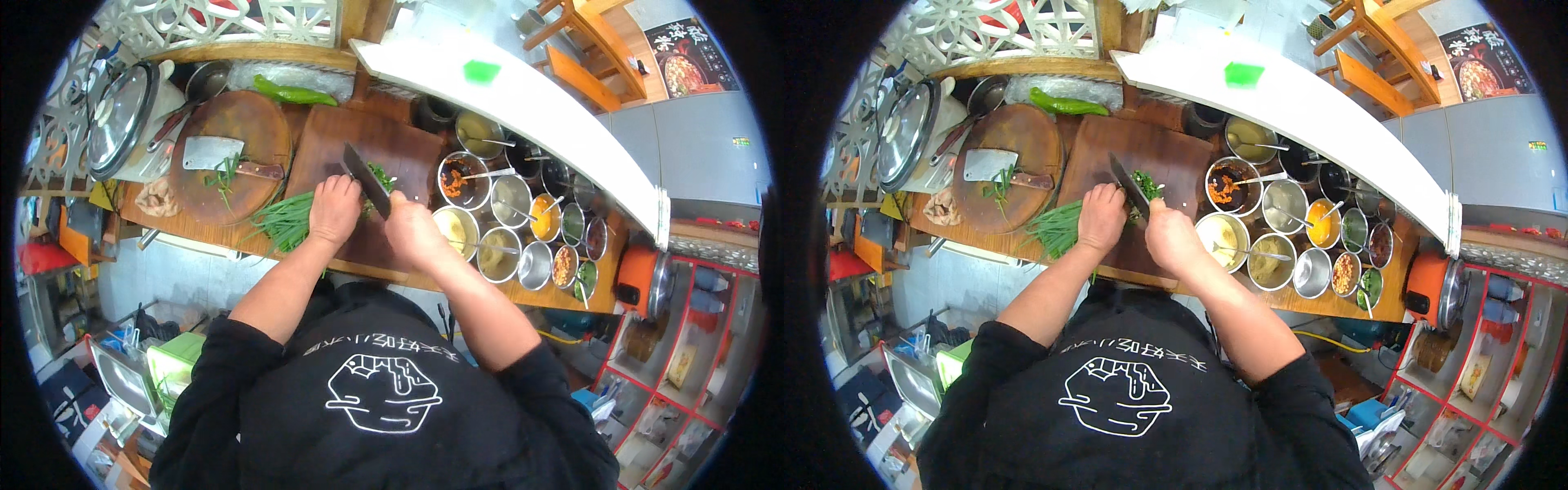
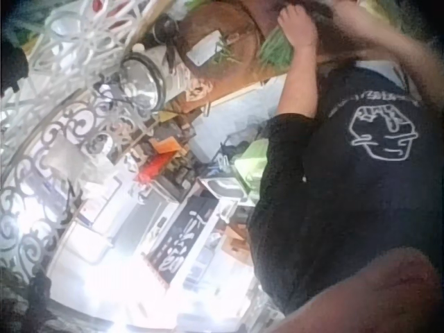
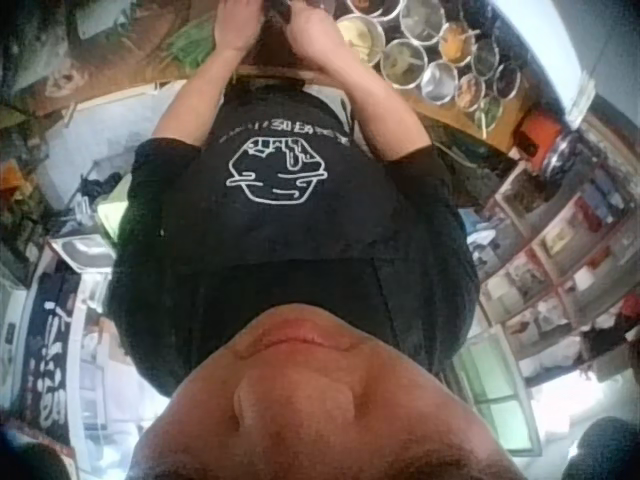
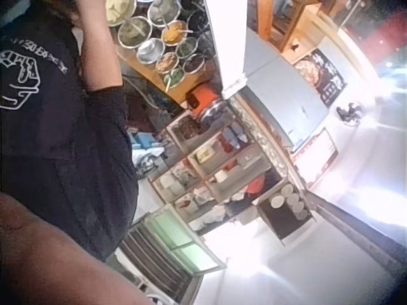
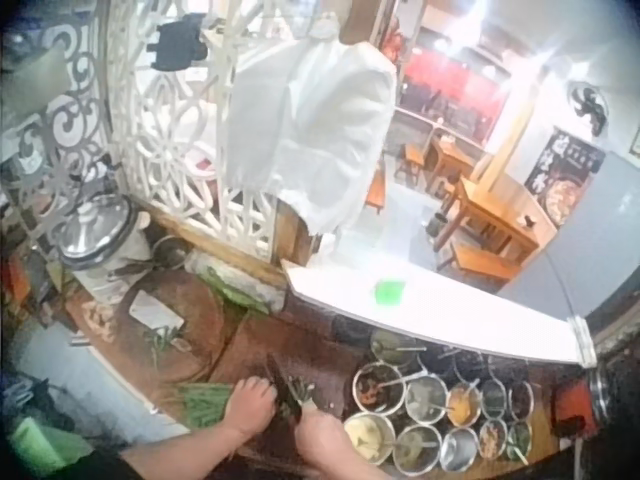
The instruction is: The person gathers a bunch of green onions, trims the ends, and finely chops them on a wooden cutting board using a cleaver. The chopped onions are then transferred into a small metal bowl.
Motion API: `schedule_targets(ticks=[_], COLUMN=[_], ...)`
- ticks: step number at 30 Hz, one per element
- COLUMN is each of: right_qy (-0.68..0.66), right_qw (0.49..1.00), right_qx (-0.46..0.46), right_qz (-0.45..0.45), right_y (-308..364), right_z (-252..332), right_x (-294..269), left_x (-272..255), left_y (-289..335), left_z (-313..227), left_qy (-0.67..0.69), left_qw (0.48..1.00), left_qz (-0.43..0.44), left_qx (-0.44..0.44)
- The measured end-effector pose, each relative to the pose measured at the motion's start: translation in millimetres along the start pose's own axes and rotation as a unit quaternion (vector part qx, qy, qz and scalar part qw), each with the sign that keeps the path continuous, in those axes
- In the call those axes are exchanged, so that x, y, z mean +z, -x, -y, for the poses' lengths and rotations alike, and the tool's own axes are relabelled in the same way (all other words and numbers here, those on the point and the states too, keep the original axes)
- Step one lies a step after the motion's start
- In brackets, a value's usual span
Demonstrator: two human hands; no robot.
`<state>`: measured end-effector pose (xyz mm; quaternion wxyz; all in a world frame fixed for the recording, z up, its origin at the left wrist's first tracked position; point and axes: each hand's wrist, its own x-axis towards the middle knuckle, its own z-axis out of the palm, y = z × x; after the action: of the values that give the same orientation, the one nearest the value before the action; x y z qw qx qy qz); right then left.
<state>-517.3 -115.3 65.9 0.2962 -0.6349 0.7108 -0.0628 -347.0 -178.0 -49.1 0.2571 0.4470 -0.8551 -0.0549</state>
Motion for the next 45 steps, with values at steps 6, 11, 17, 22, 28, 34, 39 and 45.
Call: schedule_targets(ticks=[6, 11, 17, 22, 28, 34, 39, 45], right_qy=[0.004, -0.008, -0.014, 0.001, -0.002, -0.003, 0.009, -0.008], right_qw=[0.998, 0.997, 0.999, 0.999, 1.000, 1.000, 0.999, 1.000], right_qx=[-0.021, -0.033, 0.010, 0.015, 0.023, -0.002, 0.028, -0.005], right_qz=[-0.057, -0.071, -0.052, -0.033, -0.007, -0.014, 0.013, -0.006], right_y=[7, 1, 2, 9, 12, 8, 11, 1], right_z=[-15, -17, -11, 9, 6, 7, 5, 8], right_x=[44, 48, 43, 19, 24, 26, 23, 21], left_x=[-4, -7, -22, -13, -11, -12, -7, -7], left_y=[4, -1, 5, 13, 11, 16, 13, 18], left_z=[-6, -1, 0, 4, 4, 7, 8, 9], left_qy=[0.016, 0.041, 0.069, -0.006, -0.007, -0.005, -0.003, 0.002], left_qw=[1.000, 0.997, 0.997, 0.999, 1.000, 0.999, 0.999, 0.999], left_qz=[0.018, 0.054, 0.007, 0.051, 0.014, 0.049, -0.009, 0.031], left_qx=[-0.003, -0.040, -0.019, -0.004, 0.024, 0.005, 0.032, 0.013])
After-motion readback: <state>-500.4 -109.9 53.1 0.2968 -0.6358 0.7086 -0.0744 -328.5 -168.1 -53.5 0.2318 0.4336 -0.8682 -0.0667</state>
